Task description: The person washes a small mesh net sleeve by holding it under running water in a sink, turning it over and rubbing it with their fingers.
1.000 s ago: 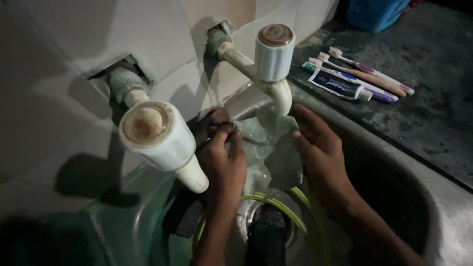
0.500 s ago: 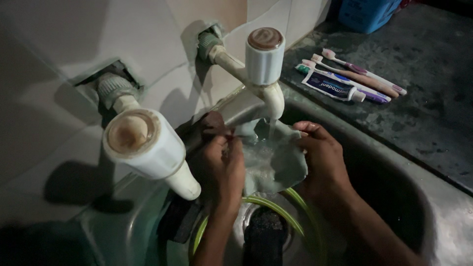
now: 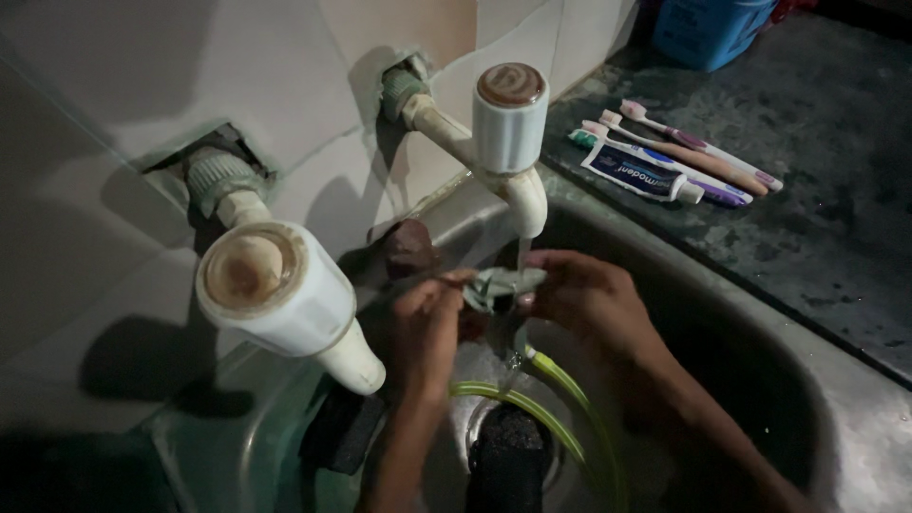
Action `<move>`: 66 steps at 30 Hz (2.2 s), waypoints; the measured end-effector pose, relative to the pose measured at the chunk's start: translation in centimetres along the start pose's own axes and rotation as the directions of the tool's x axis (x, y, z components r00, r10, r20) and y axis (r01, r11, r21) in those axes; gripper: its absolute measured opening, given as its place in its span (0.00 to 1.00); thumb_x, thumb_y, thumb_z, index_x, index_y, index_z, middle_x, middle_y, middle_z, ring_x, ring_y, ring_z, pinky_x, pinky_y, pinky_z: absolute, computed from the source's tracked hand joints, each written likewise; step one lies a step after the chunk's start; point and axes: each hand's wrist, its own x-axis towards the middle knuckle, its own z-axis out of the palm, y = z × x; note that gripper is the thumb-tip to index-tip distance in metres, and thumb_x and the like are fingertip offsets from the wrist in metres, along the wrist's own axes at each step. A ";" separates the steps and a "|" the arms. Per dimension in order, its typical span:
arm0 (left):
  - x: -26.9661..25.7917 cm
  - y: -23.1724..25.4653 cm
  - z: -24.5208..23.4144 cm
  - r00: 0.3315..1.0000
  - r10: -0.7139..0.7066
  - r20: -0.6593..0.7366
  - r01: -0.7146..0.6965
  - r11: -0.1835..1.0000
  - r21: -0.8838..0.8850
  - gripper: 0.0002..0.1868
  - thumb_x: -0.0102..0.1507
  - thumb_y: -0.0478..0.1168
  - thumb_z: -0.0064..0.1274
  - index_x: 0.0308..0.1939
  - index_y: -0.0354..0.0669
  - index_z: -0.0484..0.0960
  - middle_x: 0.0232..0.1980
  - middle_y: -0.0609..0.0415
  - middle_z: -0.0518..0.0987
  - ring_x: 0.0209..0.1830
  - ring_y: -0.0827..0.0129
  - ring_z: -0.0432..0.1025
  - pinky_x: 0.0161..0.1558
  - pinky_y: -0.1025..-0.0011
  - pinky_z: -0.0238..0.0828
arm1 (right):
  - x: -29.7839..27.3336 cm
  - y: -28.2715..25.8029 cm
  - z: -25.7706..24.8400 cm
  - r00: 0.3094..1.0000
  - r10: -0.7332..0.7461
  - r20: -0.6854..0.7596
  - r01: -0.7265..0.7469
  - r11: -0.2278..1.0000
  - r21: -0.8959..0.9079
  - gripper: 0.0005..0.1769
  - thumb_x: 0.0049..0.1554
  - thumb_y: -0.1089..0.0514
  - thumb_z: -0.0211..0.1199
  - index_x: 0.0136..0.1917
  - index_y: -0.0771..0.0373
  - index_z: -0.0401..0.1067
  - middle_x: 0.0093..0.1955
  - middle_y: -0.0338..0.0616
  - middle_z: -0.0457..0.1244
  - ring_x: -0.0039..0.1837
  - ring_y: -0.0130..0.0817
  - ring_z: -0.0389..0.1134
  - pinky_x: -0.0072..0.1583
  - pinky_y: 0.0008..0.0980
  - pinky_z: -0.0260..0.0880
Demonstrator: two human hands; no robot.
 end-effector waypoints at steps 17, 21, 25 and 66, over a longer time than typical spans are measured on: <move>0.6 1.5 -0.6 0.996 0.077 -0.044 -0.059 0.948 0.313 0.11 0.60 0.39 0.58 0.46 0.44 0.87 0.42 0.50 0.88 0.40 0.66 0.83 0.46 0.67 0.77 | 2.7 0.7 -1.7 0.967 -0.249 -0.047 0.121 0.617 -0.778 0.27 0.51 0.61 0.69 0.65 0.53 0.75 0.52 0.44 0.73 0.51 0.35 0.77 0.54 0.35 0.77; 0.7 1.1 -0.6 0.998 0.046 -0.042 -0.020 0.873 0.488 0.10 0.61 0.41 0.55 0.44 0.49 0.88 0.44 0.54 0.88 0.45 0.64 0.82 0.49 0.66 0.76 | 2.5 -0.7 -1.8 0.987 -0.161 -0.008 0.123 0.783 -0.610 0.27 0.51 0.62 0.69 0.65 0.56 0.74 0.54 0.46 0.75 0.55 0.34 0.77 0.59 0.34 0.77; 0.9 -0.1 -1.2 0.947 0.187 0.261 -0.275 0.891 0.361 0.33 0.54 0.42 0.66 0.64 0.44 0.77 0.51 0.48 0.82 0.48 0.58 0.78 0.50 0.61 0.71 | 2.6 -0.3 -1.5 0.958 -0.230 0.174 0.287 0.819 -0.497 0.28 0.50 0.64 0.68 0.65 0.60 0.73 0.57 0.45 0.74 0.58 0.34 0.77 0.60 0.36 0.77; 1.7 4.1 1.7 0.997 0.031 0.076 -0.048 0.971 0.233 0.13 0.62 0.45 0.58 0.46 0.42 0.88 0.38 0.51 0.89 0.35 0.69 0.83 0.39 0.72 0.75 | 5.1 1.4 -2.2 0.942 -0.076 0.326 0.172 0.945 -0.277 0.30 0.43 0.76 0.63 0.59 0.62 0.78 0.54 0.48 0.75 0.54 0.36 0.78 0.61 0.37 0.79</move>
